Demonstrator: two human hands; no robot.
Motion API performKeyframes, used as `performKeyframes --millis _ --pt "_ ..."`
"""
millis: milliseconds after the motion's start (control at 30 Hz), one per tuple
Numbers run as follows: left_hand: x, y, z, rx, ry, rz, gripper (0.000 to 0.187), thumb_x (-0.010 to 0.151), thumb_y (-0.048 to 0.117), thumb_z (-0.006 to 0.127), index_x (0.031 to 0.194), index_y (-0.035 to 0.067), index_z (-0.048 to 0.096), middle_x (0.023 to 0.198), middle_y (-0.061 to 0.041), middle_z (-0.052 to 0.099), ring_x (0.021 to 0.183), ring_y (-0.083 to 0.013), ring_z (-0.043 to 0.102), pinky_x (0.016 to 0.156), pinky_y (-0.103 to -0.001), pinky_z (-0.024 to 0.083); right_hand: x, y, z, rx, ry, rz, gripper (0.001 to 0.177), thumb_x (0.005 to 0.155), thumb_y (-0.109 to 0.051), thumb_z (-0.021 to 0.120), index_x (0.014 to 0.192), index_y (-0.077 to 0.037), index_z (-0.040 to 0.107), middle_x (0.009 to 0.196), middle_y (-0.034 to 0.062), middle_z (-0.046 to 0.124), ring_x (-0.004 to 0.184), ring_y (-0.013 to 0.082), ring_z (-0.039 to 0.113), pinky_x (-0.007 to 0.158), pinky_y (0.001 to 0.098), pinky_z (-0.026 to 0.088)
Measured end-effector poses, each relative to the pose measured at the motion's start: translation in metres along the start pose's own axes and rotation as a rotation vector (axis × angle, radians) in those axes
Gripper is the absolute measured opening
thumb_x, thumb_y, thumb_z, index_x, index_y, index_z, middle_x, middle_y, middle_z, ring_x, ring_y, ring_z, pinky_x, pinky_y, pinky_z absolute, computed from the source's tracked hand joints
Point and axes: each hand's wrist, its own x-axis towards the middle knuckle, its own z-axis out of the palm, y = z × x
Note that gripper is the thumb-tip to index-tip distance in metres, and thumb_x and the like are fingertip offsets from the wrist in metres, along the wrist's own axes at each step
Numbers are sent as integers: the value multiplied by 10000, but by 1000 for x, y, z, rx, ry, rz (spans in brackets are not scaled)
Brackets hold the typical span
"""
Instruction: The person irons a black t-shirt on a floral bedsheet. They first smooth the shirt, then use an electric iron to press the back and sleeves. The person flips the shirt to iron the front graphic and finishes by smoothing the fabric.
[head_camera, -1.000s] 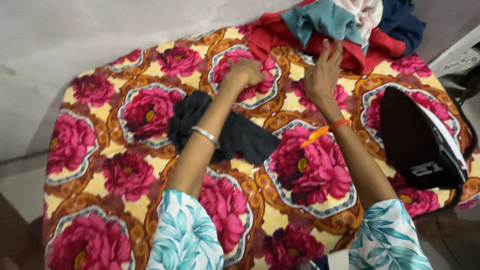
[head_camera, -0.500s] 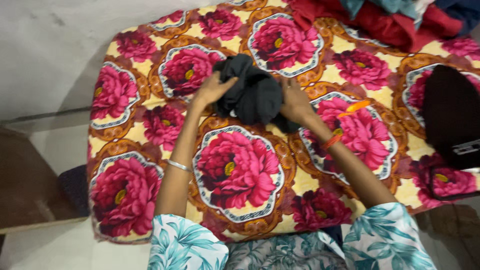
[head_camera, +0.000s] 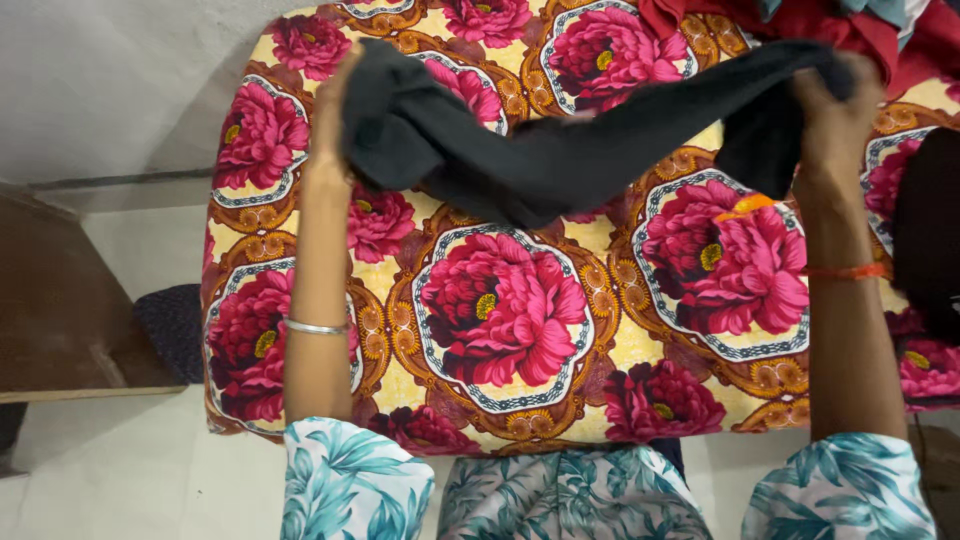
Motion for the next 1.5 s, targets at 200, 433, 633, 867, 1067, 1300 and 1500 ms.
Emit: performKeyframes --millis 200,433,633,867,1067,1300,1500 --pt "26 -41 -19 -461 -23 -7 454 937 386 702 1229 38 703 1159 -84 740 1085 -246 706 1002 -387 596 13 29 -20 169 114 -336 270 1227 -66 551 1463 -119 430 1390 61 569 1330 173 570 1213 341 450" --pt "-41 -76 34 750 -650 -126 632 1017 590 547 1148 22 793 1039 -61 730 971 -171 652 902 -329 472 -18 33 9 676 -60 232 420 1067 -386 465 1285 -67 628 1229 68 703 1164 216 681 1108 354 535" --pt "-67 -60 94 1197 -410 -345 690 997 630 495 1071 2 771 890 -114 790 929 -324 772 874 -447 569 -51 24 28 -373 -53 13 391 984 -171 542 1347 -31 586 1256 148 617 1179 287 584 1073 424 459" --pt "-69 -114 163 1371 -238 467 552 748 388 779 1161 35 680 1153 -173 675 1154 -355 577 990 -519 426 -93 -40 91 -1024 -87 -500 535 875 -100 658 1390 22 581 1384 198 564 1368 393 509 1158 688 110" --pt "-129 -125 209 1471 -127 1013 168 867 114 711 1018 56 669 1057 -130 627 1133 -299 570 1157 -492 434 -117 -66 109 -971 -25 -380 246 1058 -93 548 1263 -39 674 1282 137 616 1289 331 561 1261 635 186" --pt "-178 -106 237 1005 -659 711 228 976 287 645 933 67 684 914 -123 687 916 -304 693 907 -451 536 -127 -58 89 -709 -260 -334 209 1115 -175 527 1188 -45 673 1123 158 689 1084 343 637 1105 493 430" --pt "-112 -119 234 903 -408 409 271 998 338 610 1086 103 711 973 -123 758 863 -305 743 741 -440 579 -137 -42 74 -1147 -194 11 252 1067 -358 695 1153 -122 717 972 122 739 916 325 681 930 472 498"
